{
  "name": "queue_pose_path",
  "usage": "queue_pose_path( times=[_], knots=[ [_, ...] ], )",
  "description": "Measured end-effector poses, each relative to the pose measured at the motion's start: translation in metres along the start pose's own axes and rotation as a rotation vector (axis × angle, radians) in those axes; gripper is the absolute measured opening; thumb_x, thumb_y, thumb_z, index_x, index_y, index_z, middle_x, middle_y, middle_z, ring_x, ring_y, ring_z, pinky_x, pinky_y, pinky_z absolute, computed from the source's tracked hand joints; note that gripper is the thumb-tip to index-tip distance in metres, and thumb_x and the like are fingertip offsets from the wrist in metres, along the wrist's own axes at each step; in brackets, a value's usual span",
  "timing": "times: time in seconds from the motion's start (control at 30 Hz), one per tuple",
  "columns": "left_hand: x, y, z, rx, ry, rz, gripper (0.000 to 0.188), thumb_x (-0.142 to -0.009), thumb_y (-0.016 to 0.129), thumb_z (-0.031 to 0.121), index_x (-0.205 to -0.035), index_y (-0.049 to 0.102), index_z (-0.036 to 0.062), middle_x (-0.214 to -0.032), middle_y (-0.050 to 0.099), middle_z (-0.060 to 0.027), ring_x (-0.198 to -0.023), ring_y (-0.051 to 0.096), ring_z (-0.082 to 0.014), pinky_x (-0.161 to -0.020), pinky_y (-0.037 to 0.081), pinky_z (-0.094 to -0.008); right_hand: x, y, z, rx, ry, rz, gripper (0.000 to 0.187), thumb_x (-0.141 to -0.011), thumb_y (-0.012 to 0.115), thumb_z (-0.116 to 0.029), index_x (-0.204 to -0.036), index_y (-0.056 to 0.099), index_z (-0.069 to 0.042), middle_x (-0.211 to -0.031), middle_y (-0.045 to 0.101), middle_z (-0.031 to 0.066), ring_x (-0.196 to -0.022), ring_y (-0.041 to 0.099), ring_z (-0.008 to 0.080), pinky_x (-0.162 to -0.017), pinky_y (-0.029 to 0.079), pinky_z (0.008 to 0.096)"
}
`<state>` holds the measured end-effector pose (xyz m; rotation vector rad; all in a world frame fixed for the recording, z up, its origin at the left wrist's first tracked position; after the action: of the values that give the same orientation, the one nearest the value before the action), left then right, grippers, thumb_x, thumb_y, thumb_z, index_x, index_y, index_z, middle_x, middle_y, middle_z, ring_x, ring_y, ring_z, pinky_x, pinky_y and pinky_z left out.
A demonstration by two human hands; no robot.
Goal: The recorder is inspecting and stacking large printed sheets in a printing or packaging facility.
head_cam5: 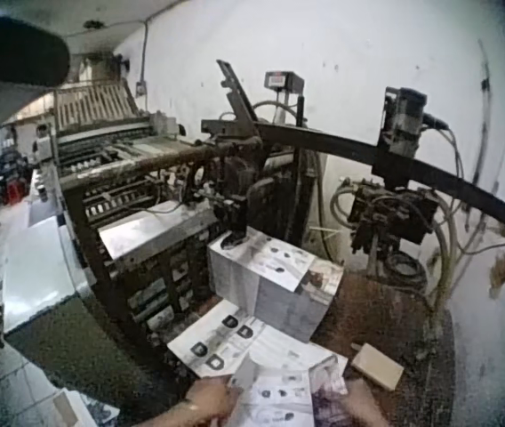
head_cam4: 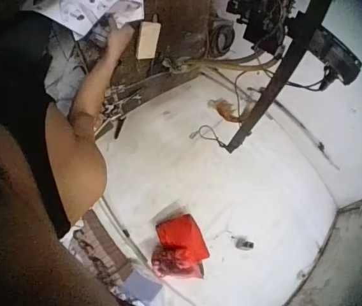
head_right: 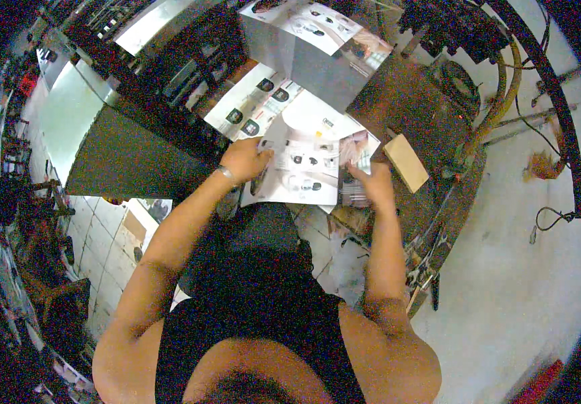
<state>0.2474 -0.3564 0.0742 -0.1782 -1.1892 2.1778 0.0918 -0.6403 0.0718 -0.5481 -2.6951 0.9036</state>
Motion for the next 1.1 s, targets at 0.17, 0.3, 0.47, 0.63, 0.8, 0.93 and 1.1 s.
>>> queue_pose_path(
  times=[0.17,0.3,0.47,0.63,0.8,0.93,1.1],
  knots=[
    [0.019,-0.020,-0.038,1.031,-0.226,-0.170,0.037,-0.088,0.060,0.026,-0.113,0.057,-0.0011,-0.104,0.065,-0.0082,-0.092,0.062,-0.0193,-0.082,0.048,-0.0324,0.022,-0.029,0.019,-0.806,0.228,-0.134,0.036,-0.082,0.066,-0.019,-0.111,0.059,0.001,-0.101,0.064,0.0049,-0.087,0.060,0.0128,-0.078,0.048,0.0303],
    [0.016,0.015,-0.057,0.874,-0.387,-0.298,0.049,-0.081,0.065,0.039,-0.111,0.061,0.0002,-0.104,0.065,-0.0113,-0.090,0.064,-0.0214,-0.079,0.049,-0.0326,0.023,-0.013,0.057,-0.256,0.447,-0.077,0.034,-0.075,0.072,-0.030,-0.092,0.067,-0.001,-0.083,0.067,0.0056,-0.073,0.064,0.0179,-0.069,0.050,0.0356],
    [0.001,0.010,-0.042,0.219,-0.229,-0.167,0.052,-0.077,0.065,0.042,-0.103,0.062,-0.0025,-0.099,0.065,-0.0220,-0.091,0.063,-0.0307,-0.081,0.048,-0.0371,0.008,-0.005,0.039,0.004,0.245,-0.069,0.032,-0.076,0.070,-0.028,-0.089,0.068,0.001,-0.076,0.067,0.0066,-0.068,0.061,0.0144,-0.063,0.048,0.0315],
    [0.029,-0.029,-0.036,0.767,0.001,-0.128,0.034,-0.083,0.065,0.021,-0.109,0.061,0.0000,-0.104,0.065,-0.0087,-0.096,0.059,-0.0158,-0.086,0.044,-0.0298,0.034,-0.045,0.024,-0.444,0.036,0.050,0.018,-0.081,0.067,-0.015,-0.092,0.067,-0.001,-0.085,0.067,0.0027,-0.075,0.060,0.0119,-0.070,0.046,0.0267],
    [0.042,-0.024,-0.042,0.803,0.086,-0.040,0.033,-0.083,0.065,0.009,-0.114,0.059,0.0005,-0.107,0.064,-0.0045,-0.099,0.056,-0.0122,-0.089,0.043,-0.0278,0.062,-0.033,0.052,-0.678,-0.065,0.148,0.025,-0.077,0.067,-0.004,-0.101,0.064,-0.002,-0.095,0.066,0.0046,-0.084,0.061,0.0143,-0.080,0.045,0.0271],
    [0.020,-0.012,-0.048,0.791,0.165,-0.002,0.046,-0.080,0.068,0.011,-0.122,0.053,0.0012,-0.112,0.062,-0.0047,-0.102,0.055,-0.0128,-0.092,0.041,-0.0275,0.051,-0.013,0.077,-0.800,0.037,0.123,0.042,-0.073,0.067,-0.002,-0.113,0.055,0.000,-0.107,0.062,0.0088,-0.103,0.057,0.0215,-0.093,0.043,0.0357],
    [-0.023,-0.020,-0.059,0.911,0.032,0.060,0.063,-0.072,0.076,0.027,-0.123,0.048,0.0019,-0.113,0.059,-0.0103,-0.104,0.055,-0.0207,-0.092,0.043,-0.0329,0.003,-0.018,0.070,-0.909,-0.038,0.050,0.051,-0.072,0.071,-0.009,-0.117,0.051,0.001,-0.112,0.060,0.0101,-0.103,0.057,0.0220,-0.092,0.044,0.0353]
  ],
)
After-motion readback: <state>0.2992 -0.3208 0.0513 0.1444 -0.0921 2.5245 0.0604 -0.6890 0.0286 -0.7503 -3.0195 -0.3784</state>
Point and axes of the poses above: each hand's wrist, its own x-axis away from the middle knuckle, its own y-axis out of the palm, z = x × y, the point moved 5 cm from there along -x, towards the middle knuckle
